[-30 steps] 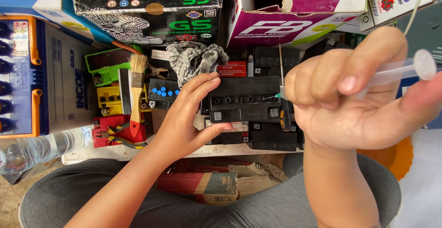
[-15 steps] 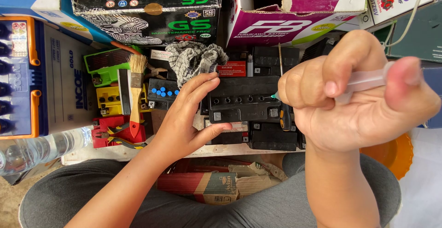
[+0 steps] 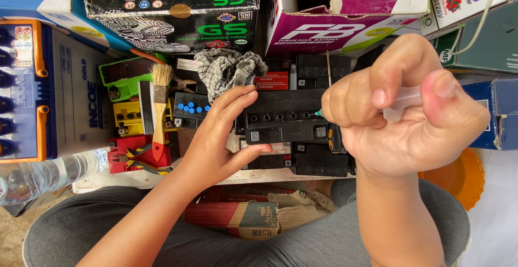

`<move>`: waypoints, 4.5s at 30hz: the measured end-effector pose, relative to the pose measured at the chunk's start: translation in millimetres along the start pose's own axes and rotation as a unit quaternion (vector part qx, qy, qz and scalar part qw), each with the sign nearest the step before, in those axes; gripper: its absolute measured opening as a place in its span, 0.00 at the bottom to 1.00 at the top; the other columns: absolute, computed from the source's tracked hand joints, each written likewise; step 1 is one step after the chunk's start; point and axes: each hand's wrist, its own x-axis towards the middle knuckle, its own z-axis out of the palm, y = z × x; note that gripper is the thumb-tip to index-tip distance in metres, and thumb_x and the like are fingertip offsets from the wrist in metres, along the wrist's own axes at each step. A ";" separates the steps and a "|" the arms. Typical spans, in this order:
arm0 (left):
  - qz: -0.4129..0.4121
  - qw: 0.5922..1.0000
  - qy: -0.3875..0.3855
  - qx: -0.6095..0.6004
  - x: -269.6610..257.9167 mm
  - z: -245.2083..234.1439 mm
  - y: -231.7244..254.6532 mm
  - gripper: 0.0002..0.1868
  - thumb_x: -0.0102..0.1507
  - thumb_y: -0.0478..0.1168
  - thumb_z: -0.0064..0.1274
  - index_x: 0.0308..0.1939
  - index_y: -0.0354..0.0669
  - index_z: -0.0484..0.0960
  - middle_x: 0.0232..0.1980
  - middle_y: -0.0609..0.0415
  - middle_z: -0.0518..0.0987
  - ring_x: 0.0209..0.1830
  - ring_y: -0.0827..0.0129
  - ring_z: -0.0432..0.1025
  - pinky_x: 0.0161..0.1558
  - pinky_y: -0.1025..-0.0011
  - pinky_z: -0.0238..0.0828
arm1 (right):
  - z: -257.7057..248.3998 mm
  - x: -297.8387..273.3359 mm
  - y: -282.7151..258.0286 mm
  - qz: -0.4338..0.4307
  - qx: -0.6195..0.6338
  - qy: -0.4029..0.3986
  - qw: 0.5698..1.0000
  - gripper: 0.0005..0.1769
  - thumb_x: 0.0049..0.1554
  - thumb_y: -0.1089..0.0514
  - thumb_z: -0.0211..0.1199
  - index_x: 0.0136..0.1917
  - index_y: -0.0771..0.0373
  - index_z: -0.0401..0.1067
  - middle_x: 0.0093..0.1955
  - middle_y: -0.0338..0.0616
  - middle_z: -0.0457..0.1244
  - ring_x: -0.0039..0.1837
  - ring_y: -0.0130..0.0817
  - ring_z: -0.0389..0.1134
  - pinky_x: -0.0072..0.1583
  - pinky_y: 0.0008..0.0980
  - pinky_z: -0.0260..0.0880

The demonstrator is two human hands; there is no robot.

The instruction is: Refilling lead-acid battery cells with electrolyte using a syringe

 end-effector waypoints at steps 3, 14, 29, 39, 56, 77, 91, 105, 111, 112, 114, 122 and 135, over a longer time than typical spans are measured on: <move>0.001 1.000 0.000 -0.001 0.2 0.0 -0.2 0.39 0.68 0.50 0.60 0.76 0.42 0.58 0.77 0.40 0.63 0.80 0.46 0.60 0.80 0.49 0.59 | -2.4 -0.9 0.6 -0.001 0.001 -0.005 1.000 0.16 0.60 0.42 0.46 0.42 0.55 0.55 0.26 0.37 0.36 0.27 0.32 0.35 0.36 0.37 0.38; 0.005 1.000 0.003 -0.003 -0.2 0.6 -0.7 0.39 0.69 0.50 0.60 0.76 0.43 0.57 0.77 0.40 0.62 0.80 0.46 0.60 0.80 0.49 0.59 | 1.9 -2.1 9.9 -0.035 -0.005 0.006 0.999 0.11 0.61 0.48 0.44 0.45 0.56 0.54 0.26 0.36 0.37 0.26 0.29 0.35 0.33 0.35 0.38; 0.003 1.000 0.005 0.012 -2.8 2.6 3.9 0.39 0.69 0.51 0.58 0.78 0.44 0.56 0.79 0.39 0.61 0.82 0.46 0.59 0.79 0.49 0.59 | -1.0 -28.0 -4.5 -0.171 -0.135 -0.009 0.976 0.13 0.69 0.50 0.52 0.63 0.49 0.53 0.39 0.42 0.51 0.38 0.33 0.52 0.44 0.32 0.64; 0.018 0.998 0.019 0.056 -4.9 9.9 26.8 0.41 0.71 0.45 0.57 0.81 0.42 0.50 0.84 0.40 0.52 0.87 0.46 0.48 0.80 0.49 0.56 | -36.3 -128.0 -17.1 -0.285 -0.372 0.125 0.875 0.19 0.68 0.64 0.54 0.69 0.61 0.53 0.56 0.59 0.67 0.68 0.51 0.66 0.76 0.48 0.72; 0.270 0.940 -0.196 0.064 10.9 222.8 163.0 0.28 0.69 0.43 0.61 0.70 0.44 0.69 0.69 0.48 0.74 0.71 0.51 0.70 0.74 0.42 0.60 | -159.3 -334.4 -1.2 -0.146 -0.714 0.295 0.618 0.14 0.68 0.69 0.56 0.65 0.70 0.74 0.64 0.58 0.66 0.62 0.52 0.71 0.63 0.50 0.76; 0.264 0.858 -0.392 0.200 53.9 446.1 141.0 0.28 0.69 0.44 0.50 0.73 0.38 0.69 0.65 0.43 0.74 0.70 0.48 0.67 0.69 0.48 0.61 | -269.8 -411.9 65.2 0.051 -0.624 0.413 0.662 0.21 0.59 0.68 0.67 0.66 0.64 0.75 0.64 0.48 0.68 0.65 0.48 0.71 0.61 0.41 0.76; 0.139 0.736 -0.596 0.289 85.2 487.5 155.5 0.34 0.64 0.45 0.38 0.75 0.41 0.64 0.75 0.42 0.66 0.81 0.45 0.51 0.76 0.43 0.48 | -319.4 -438.7 104.9 0.085 -0.590 0.406 0.693 0.16 0.56 0.68 0.69 0.58 0.61 0.79 0.59 0.44 0.72 0.63 0.44 0.73 0.60 0.39 0.76; 0.115 0.760 -0.583 0.264 86.0 528.6 123.2 0.29 0.61 0.44 0.37 0.66 0.44 0.73 0.68 0.48 0.74 0.77 0.53 0.59 0.73 0.47 0.55 | -324.1 -437.0 102.5 0.069 -0.564 0.398 0.721 0.19 0.57 0.66 0.69 0.63 0.62 0.77 0.63 0.46 0.69 0.66 0.45 0.71 0.64 0.41 0.73; 0.114 0.776 -0.566 0.254 89.4 533.8 116.4 0.26 0.59 0.42 0.40 0.60 0.44 0.77 0.60 0.46 0.79 0.70 0.52 0.67 0.68 0.48 0.63 | -327.2 -435.6 102.4 0.077 -0.573 0.380 0.722 0.19 0.58 0.67 0.67 0.63 0.64 0.76 0.63 0.48 0.67 0.67 0.46 0.69 0.66 0.42 0.72; 0.119 0.782 -0.560 0.248 91.8 532.0 119.2 0.24 0.60 0.41 0.40 0.58 0.43 0.79 0.57 0.44 0.80 0.66 0.50 0.70 0.66 0.48 0.66 | -327.5 -434.2 101.1 0.084 -0.577 0.376 0.720 0.19 0.57 0.66 0.68 0.62 0.65 0.76 0.63 0.48 0.66 0.68 0.47 0.68 0.67 0.44 0.71; 0.113 0.785 -0.560 0.240 90.6 535.7 115.7 0.24 0.60 0.41 0.41 0.59 0.43 0.78 0.57 0.45 0.80 0.66 0.51 0.71 0.66 0.49 0.66 | -331.3 -437.4 105.0 0.087 -0.577 0.372 0.722 0.16 0.57 0.65 0.68 0.59 0.65 0.76 0.64 0.48 0.65 0.68 0.48 0.67 0.67 0.44 0.70; 0.113 0.797 -0.552 0.218 89.3 547.4 96.9 0.20 0.63 0.39 0.46 0.60 0.46 0.77 0.53 0.46 0.81 0.59 0.50 0.76 0.62 0.49 0.70 | -343.1 -438.3 99.9 0.070 -0.600 0.340 0.721 0.05 0.55 0.66 0.68 0.47 0.66 0.76 0.61 0.48 0.65 0.66 0.52 0.65 0.67 0.48 0.67; 0.156 0.822 -0.514 0.190 105.0 541.2 112.6 0.04 0.60 0.35 0.53 0.37 0.46 0.74 0.38 0.47 0.80 0.43 0.50 0.80 0.47 0.52 0.77 | -353.8 -450.2 128.4 0.118 -0.686 0.327 0.639 0.04 0.61 0.54 0.63 0.44 0.54 0.74 0.51 0.38 0.63 0.59 0.40 0.65 0.57 0.37 0.62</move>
